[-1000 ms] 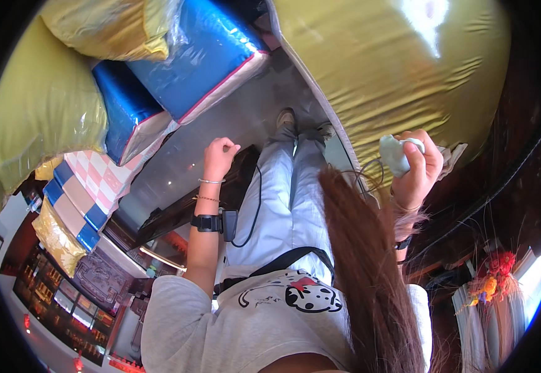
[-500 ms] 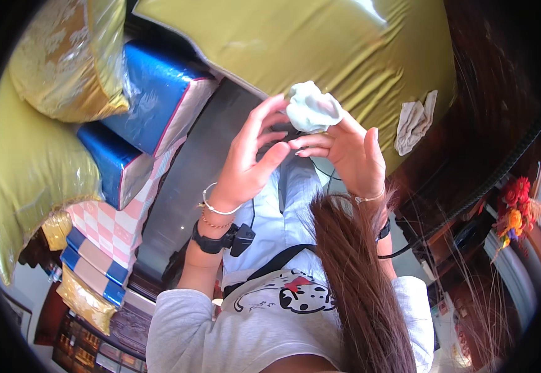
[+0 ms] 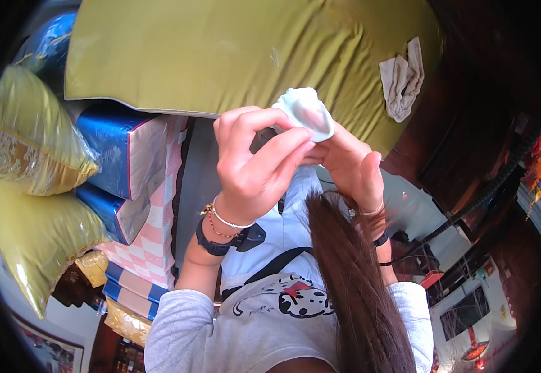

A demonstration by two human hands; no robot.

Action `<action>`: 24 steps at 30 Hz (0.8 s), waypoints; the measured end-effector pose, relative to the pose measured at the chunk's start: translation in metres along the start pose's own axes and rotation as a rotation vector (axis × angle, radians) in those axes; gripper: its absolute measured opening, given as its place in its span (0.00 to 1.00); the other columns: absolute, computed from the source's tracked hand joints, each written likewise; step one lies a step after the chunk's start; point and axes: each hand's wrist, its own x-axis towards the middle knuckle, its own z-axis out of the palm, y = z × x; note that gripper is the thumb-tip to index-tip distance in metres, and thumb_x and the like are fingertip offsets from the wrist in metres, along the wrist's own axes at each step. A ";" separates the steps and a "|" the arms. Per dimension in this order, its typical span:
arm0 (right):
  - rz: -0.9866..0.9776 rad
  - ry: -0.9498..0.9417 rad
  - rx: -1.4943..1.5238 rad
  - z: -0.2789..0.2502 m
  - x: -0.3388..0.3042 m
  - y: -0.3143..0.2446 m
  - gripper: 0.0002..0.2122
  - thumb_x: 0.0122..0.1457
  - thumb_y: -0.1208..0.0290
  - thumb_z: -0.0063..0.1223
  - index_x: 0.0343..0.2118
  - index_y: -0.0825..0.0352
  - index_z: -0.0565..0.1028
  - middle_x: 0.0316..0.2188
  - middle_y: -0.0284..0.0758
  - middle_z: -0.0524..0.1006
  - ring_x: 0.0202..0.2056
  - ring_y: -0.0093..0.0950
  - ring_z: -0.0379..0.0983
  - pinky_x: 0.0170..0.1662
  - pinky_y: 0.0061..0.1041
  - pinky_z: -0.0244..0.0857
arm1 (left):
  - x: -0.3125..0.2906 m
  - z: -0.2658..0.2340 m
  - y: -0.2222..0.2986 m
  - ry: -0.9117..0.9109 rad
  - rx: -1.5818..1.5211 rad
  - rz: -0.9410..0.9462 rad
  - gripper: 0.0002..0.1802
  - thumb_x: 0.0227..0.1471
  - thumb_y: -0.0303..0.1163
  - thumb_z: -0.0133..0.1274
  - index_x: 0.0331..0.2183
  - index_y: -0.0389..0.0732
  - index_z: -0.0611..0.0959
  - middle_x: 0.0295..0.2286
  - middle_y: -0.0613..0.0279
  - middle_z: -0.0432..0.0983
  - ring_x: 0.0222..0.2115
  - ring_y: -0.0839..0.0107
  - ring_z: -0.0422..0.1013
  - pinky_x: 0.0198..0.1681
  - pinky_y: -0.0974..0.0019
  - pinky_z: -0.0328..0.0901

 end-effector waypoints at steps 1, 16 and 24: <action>-0.006 0.018 0.008 -0.002 0.000 0.000 0.46 0.51 0.33 0.33 0.57 0.76 0.53 0.54 0.46 0.62 0.51 0.34 0.64 0.52 0.32 0.59 | 0.001 0.004 0.000 0.011 0.014 0.035 0.13 0.30 0.25 0.63 0.26 0.42 0.81 0.28 0.66 0.71 0.30 0.66 0.65 0.35 0.65 0.58; -0.069 0.104 0.014 -0.044 -0.013 0.005 0.43 0.53 0.36 0.34 0.56 0.78 0.54 0.50 0.45 0.66 0.45 0.33 0.69 0.50 0.30 0.59 | 0.005 0.037 0.011 -0.164 -0.076 -0.138 0.10 0.35 0.25 0.61 0.27 0.40 0.80 0.28 0.62 0.70 0.30 0.63 0.65 0.36 0.61 0.59; -0.057 0.124 0.007 -0.051 -0.012 0.004 0.43 0.53 0.35 0.34 0.56 0.78 0.56 0.49 0.45 0.66 0.45 0.33 0.69 0.52 0.31 0.58 | 0.009 0.047 0.004 -0.193 0.010 0.037 0.13 0.31 0.26 0.62 0.28 0.42 0.82 0.26 0.67 0.71 0.28 0.67 0.66 0.32 0.67 0.58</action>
